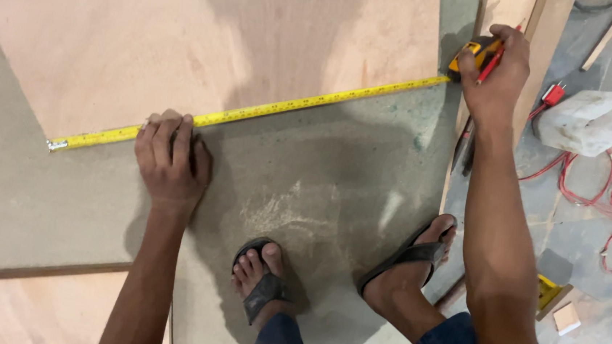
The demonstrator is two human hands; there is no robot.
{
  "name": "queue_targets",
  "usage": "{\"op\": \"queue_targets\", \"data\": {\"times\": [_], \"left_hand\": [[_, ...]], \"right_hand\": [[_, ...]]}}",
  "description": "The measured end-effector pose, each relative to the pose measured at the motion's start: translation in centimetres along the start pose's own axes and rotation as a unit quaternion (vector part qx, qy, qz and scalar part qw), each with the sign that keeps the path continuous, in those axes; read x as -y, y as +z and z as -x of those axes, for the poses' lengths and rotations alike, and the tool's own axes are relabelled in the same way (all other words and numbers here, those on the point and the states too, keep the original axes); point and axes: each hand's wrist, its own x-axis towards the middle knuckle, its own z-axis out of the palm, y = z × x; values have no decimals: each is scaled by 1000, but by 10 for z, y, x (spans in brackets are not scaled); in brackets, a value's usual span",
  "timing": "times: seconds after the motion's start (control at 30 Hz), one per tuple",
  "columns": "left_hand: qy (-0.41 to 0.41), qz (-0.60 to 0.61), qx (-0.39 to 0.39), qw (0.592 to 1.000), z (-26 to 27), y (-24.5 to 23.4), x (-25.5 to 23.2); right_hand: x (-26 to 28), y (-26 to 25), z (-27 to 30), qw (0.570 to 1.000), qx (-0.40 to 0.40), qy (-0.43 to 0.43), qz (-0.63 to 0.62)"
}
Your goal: The person measures and marks plywood sheets with a tape measure and pencil, then uses a handheld electric saw to cut along the marked lines. The person repeats the measuring, marking, and cutting process on multiple pieces of wood.
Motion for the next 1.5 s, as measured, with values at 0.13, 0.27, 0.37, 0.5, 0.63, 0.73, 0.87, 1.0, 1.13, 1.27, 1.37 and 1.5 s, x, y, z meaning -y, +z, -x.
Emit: {"op": "queue_targets", "data": {"times": [0.13, 0.27, 0.37, 0.5, 0.63, 0.73, 0.87, 1.0, 1.13, 1.27, 1.37, 1.5], "left_hand": [[12, -6, -16, 1000, 2, 5, 3], [18, -24, -23, 999, 5, 8, 4], [15, -32, -21, 999, 5, 10, 4], [14, -32, -15, 999, 5, 8, 3], [4, -28, -5, 1000, 7, 9, 4], [3, -35, 5, 999, 7, 10, 6], [-2, -26, -5, 1000, 8, 9, 4], [-2, -23, -7, 1000, 5, 8, 3], [-5, -22, -6, 1000, 3, 7, 2], [-10, -21, -4, 1000, 2, 6, 0], [-10, -22, -5, 1000, 2, 5, 0], [-9, -26, -5, 1000, 2, 6, 0]], "right_hand": [[1, -6, 11, 999, -10, 17, -43], [3, -6, 14, 999, -11, 8, -49], [4, -6, 15, 998, -14, 7, -58], [3, -5, 14, 997, -13, 12, -75], [2, -3, 14, 998, -15, 10, -68], [2, -3, 14, 998, -17, 3, -63], [2, -2, 15, 997, -17, -5, -69], [4, -3, 15, 996, -16, 7, -89], [3, -3, 14, 997, -21, -2, -77], [6, -2, 15, 997, -18, -2, -72], [10, -2, 15, 997, -13, 1, -74], [14, -3, 15, 997, -9, 6, -70]]}}
